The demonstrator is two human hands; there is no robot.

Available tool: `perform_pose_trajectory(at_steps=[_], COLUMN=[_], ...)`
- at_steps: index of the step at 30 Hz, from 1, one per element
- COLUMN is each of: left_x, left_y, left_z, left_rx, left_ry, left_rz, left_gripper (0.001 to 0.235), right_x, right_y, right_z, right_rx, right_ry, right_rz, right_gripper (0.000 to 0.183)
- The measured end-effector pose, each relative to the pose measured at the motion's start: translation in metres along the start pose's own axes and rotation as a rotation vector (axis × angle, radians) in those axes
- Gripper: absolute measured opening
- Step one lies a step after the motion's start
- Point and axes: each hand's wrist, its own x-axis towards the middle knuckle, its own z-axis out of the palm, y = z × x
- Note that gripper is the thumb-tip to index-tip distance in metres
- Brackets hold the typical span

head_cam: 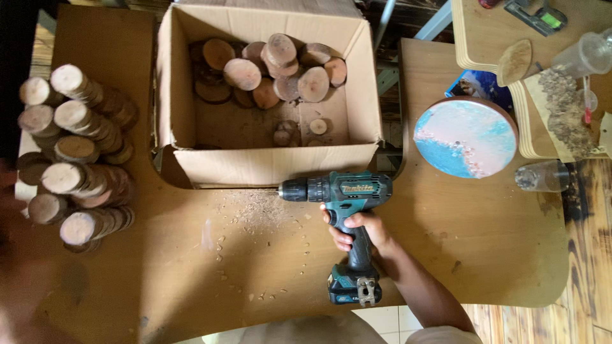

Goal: The person drills holes through small circular wood disks using a power drill.

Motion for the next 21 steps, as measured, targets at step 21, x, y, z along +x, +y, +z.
perform_pose_trajectory(at_steps=[21], left_x=[0.248], left_y=[0.391], left_z=[0.077], left_rx=[-0.170], left_ry=[-0.890], left_rz=[0.479], left_gripper=[0.066], right_x=[0.000], right_y=[0.004], right_z=[-0.023], right_rx=[0.064], right_ry=[-0.005], right_rz=[0.065], right_gripper=[0.050])
